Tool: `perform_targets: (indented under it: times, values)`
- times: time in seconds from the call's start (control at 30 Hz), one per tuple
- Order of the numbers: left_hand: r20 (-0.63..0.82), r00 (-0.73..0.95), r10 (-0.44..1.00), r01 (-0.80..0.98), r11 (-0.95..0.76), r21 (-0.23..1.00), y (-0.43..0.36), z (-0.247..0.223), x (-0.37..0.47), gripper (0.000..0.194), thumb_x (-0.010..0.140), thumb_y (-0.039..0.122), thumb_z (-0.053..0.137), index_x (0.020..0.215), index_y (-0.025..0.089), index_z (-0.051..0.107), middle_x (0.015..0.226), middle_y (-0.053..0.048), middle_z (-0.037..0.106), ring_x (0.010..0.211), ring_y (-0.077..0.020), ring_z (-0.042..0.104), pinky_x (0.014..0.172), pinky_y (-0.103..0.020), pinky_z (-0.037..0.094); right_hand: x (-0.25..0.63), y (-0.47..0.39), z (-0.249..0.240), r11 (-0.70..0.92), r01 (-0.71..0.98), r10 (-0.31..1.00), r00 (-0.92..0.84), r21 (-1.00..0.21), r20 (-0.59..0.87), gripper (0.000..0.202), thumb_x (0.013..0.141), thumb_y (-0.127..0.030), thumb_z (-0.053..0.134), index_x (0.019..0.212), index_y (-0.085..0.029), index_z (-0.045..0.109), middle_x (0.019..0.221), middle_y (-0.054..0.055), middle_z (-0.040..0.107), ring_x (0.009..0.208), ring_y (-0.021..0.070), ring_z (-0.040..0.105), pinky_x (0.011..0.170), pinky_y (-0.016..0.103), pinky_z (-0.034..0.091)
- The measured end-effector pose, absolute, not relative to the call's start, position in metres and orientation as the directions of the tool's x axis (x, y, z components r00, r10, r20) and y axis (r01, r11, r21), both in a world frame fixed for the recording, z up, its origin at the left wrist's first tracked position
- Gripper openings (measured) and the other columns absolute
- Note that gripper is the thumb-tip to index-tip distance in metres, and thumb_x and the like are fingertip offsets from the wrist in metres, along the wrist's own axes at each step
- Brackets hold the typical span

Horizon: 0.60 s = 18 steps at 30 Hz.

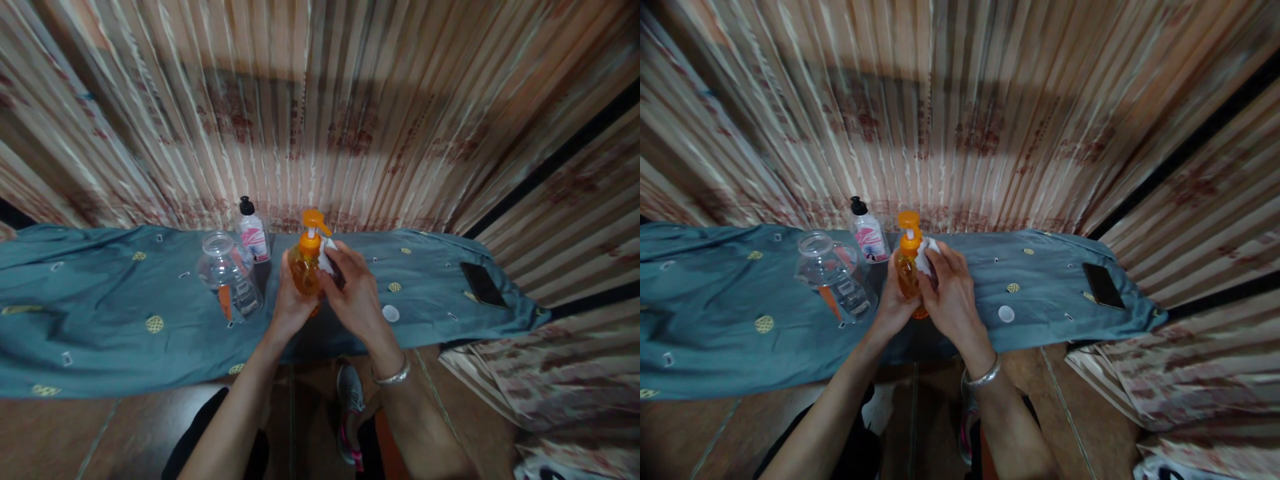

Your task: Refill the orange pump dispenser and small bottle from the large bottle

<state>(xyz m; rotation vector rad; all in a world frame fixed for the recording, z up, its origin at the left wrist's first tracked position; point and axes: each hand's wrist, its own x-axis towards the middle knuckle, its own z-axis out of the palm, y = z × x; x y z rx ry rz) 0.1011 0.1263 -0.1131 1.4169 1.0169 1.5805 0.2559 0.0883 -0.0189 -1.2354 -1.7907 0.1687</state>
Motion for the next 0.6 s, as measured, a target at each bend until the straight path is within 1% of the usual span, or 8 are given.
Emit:
perform_targets:
  times: [0.07,0.1,0.17,0.27,0.37,0.47,0.53,0.6]
  values:
    - [0.348,-0.058,0.936,-0.048,-0.351,0.935,0.126,-0.114,0.094,0.109,0.077,0.049,0.104,0.171,0.029,0.053,0.176,-0.018,0.063,0.165,-0.0429,0.06,0.138,-0.062,0.046,0.26,0.092,-0.019,0.472,0.672,0.803,-0.062,-0.57,0.592,0.039,0.106,-0.031,0.071,0.142,-0.026,0.083,0.155,0.013,0.081,0.142,0.0343,0.075,0.129,0.058,0.058]
    - [0.332,-0.042,0.942,-0.058,-0.334,0.941,0.126,-0.114,0.09,0.105,0.079,0.048,0.102,0.171,0.03,0.055,0.175,-0.017,0.064,0.165,-0.0429,0.06,0.136,-0.062,0.048,0.262,0.094,-0.019,0.468,0.672,0.808,-0.061,-0.574,0.587,0.038,0.105,-0.031,0.071,0.141,-0.027,0.083,0.155,0.013,0.081,0.142,0.0343,0.075,0.128,0.058,0.058]
    - [0.308,-0.019,0.951,-0.068,-0.308,0.949,0.126,-0.113,0.083,0.099,0.08,0.047,0.1,0.169,0.031,0.059,0.17,-0.015,0.069,0.16,-0.0424,0.065,0.129,-0.06,0.056,0.266,0.097,-0.019,0.463,0.672,0.813,-0.062,-0.578,0.579,0.037,0.105,-0.031,0.072,0.14,-0.029,0.084,0.154,0.012,0.081,0.142,0.0346,0.074,0.128,0.059,0.058]
    - [0.271,-0.016,0.962,-0.056,-0.271,0.961,0.128,-0.113,0.073,0.099,0.078,0.045,0.103,0.167,0.032,0.062,0.157,-0.013,0.076,0.15,-0.041,0.07,0.12,-0.057,0.062,0.27,0.099,-0.018,0.456,0.676,0.815,-0.055,-0.579,0.578,0.036,0.105,-0.029,0.072,0.139,-0.03,0.084,0.155,0.012,0.081,0.143,0.0349,0.074,0.128,0.06,0.058]
    - [0.253,-0.044,0.967,-0.023,-0.254,0.967,0.131,-0.114,0.068,0.101,0.069,0.042,0.109,0.161,0.032,0.069,0.15,-0.011,0.077,0.146,-0.0392,0.07,0.122,-0.056,0.059,0.27,0.098,-0.018,0.452,0.686,0.812,-0.051,-0.571,0.582,0.038,0.104,-0.026,0.07,0.139,-0.03,0.084,0.156,0.012,0.081,0.143,0.0347,0.075,0.129,0.06,0.057]
    - [0.26,-0.078,0.962,0.003,-0.261,0.965,0.135,-0.116,0.069,0.094,0.06,0.04,0.113,0.146,0.03,0.077,0.14,-0.009,0.076,0.142,-0.0388,0.071,0.124,-0.057,0.056,0.267,0.098,-0.019,0.463,0.703,0.792,-0.056,-0.539,0.607,0.039,0.105,-0.024,0.065,0.14,-0.028,0.083,0.156,0.013,0.081,0.142,0.0346,0.075,0.129,0.06,0.058]
    - [0.277,-0.09,0.957,0.003,-0.278,0.961,0.137,-0.116,0.074,0.09,0.06,0.041,0.113,0.142,0.028,0.077,0.138,-0.009,0.078,0.14,-0.0384,0.072,0.123,-0.056,0.056,0.263,0.096,-0.021,0.479,0.719,0.766,-0.063,-0.503,0.639,0.04,0.108,-0.023,0.062,0.143,-0.026,0.082,0.156,0.015,0.08,0.142,0.0351,0.074,0.128,0.06,0.059]
    - [0.3,-0.09,0.95,-0.01,-0.302,0.953,0.139,-0.117,0.082,0.088,0.063,0.045,0.111,0.141,0.027,0.074,0.137,-0.009,0.08,0.134,-0.037,0.076,0.119,-0.053,0.059,0.257,0.094,-0.024,0.481,0.747,0.737,-0.061,-0.459,0.673,0.041,0.11,-0.023,0.059,0.146,-0.023,0.079,0.157,0.018,0.077,0.142,0.0357,0.073,0.129,0.062,0.058]
